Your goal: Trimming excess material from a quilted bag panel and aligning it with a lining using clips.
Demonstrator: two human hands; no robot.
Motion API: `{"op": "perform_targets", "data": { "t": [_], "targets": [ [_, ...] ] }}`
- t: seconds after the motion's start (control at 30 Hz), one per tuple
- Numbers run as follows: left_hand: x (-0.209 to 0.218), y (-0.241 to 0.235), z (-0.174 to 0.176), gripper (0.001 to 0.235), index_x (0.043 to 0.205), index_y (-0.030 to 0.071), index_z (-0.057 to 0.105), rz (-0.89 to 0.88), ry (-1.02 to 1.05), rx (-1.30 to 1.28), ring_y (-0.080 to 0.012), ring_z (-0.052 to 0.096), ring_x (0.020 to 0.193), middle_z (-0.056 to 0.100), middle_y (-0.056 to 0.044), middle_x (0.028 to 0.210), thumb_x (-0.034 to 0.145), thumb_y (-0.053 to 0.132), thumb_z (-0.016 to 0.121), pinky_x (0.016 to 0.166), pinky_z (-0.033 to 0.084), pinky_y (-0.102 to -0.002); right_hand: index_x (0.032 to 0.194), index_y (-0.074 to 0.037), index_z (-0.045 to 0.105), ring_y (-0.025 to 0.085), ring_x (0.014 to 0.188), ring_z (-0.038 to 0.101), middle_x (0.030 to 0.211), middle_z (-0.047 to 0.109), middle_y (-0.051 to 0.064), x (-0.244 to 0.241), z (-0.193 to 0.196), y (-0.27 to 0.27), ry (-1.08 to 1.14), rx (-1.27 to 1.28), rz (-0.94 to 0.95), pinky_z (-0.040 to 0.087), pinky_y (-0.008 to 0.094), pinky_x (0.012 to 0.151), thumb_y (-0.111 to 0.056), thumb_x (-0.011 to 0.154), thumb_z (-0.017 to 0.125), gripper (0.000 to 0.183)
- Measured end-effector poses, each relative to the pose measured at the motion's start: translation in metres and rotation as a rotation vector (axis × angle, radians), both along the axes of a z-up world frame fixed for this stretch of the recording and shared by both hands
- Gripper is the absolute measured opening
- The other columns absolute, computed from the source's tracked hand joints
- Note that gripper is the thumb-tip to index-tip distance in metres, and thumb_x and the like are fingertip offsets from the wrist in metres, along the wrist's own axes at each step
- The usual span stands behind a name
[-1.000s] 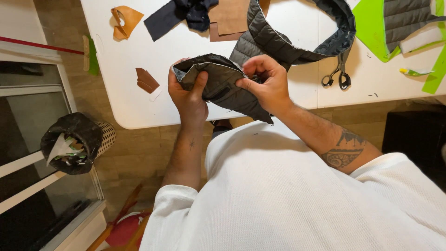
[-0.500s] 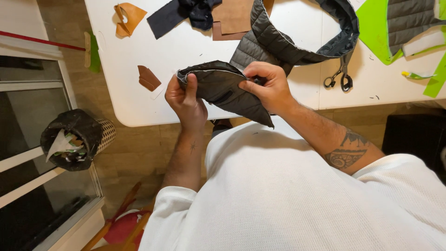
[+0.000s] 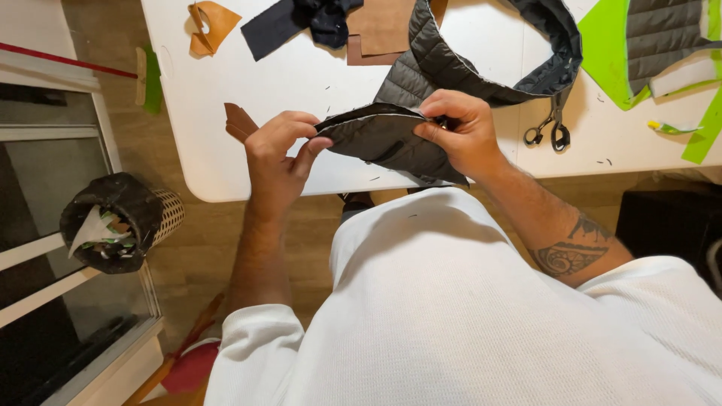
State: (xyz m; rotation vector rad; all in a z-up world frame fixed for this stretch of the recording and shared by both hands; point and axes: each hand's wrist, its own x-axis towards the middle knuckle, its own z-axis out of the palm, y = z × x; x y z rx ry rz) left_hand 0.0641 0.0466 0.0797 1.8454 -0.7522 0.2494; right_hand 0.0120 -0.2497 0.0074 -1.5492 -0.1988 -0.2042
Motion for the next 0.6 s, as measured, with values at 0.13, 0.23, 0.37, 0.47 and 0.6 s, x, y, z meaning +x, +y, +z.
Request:
{"op": "perform_targets", "data": {
  "t": [0.13,0.23,0.37,0.47,0.6],
  "targets": [
    [-0.004,-0.003,-0.005,0.018,0.08,0.004,0.072,0.104,0.102,-0.117,-0.024,0.073,0.071,0.075,-0.008,0.081,0.094,0.01,0.08,0.072,0.06,-0.033,0.087,0.005,0.073,0.019,0.077,0.059,0.087,0.068,0.015,-0.003,-0.005,0.006,-0.019,0.002,-0.017,0.048,0.032,0.075,0.002,0.086,0.088,0.015],
    [-0.016,-0.016,-0.023,0.014,0.095,-0.003,0.064,0.212,0.338,-0.422,-0.02,0.074,0.077,0.076,-0.019,0.087,0.093,-0.004,0.078,0.074,0.062,-0.034,0.087,0.003,0.073,0.018,0.079,0.06,0.089,0.068,0.014,-0.009,-0.005,0.011,0.012,0.014,-0.065,0.047,0.032,0.077,0.0,0.086,0.088,0.015],
    [-0.02,-0.028,-0.049,0.024,0.107,-0.002,0.066,0.318,0.397,-0.597,-0.0188,0.076,0.08,0.076,-0.017,0.088,0.088,-0.003,0.082,0.078,0.063,-0.033,0.088,0.003,0.072,0.016,0.081,0.059,0.09,0.068,0.013,-0.015,-0.004,0.016,0.053,0.046,-0.08,0.047,0.03,0.079,-0.001,0.087,0.087,0.016],
    [-0.02,-0.029,-0.059,0.027,0.105,-0.003,0.066,0.451,0.351,-0.593,-0.0152,0.072,0.072,0.073,-0.016,0.078,0.086,-0.004,0.085,0.074,0.062,-0.032,0.087,0.002,0.072,0.017,0.083,0.061,0.091,0.069,0.014,-0.019,-0.012,0.02,0.063,0.058,-0.094,0.048,0.03,0.08,-0.002,0.086,0.088,0.016],
    [-0.025,-0.043,-0.037,0.061,0.131,0.001,0.057,0.183,0.528,-0.77,-0.0184,0.071,0.091,0.072,-0.023,0.102,0.083,0.022,0.089,0.084,0.061,-0.029,0.088,0.003,0.073,0.017,0.086,0.061,0.093,0.069,0.014,-0.023,-0.019,0.024,0.075,0.079,-0.116,0.049,0.031,0.082,-0.002,0.084,0.089,0.018]
  ]
}}
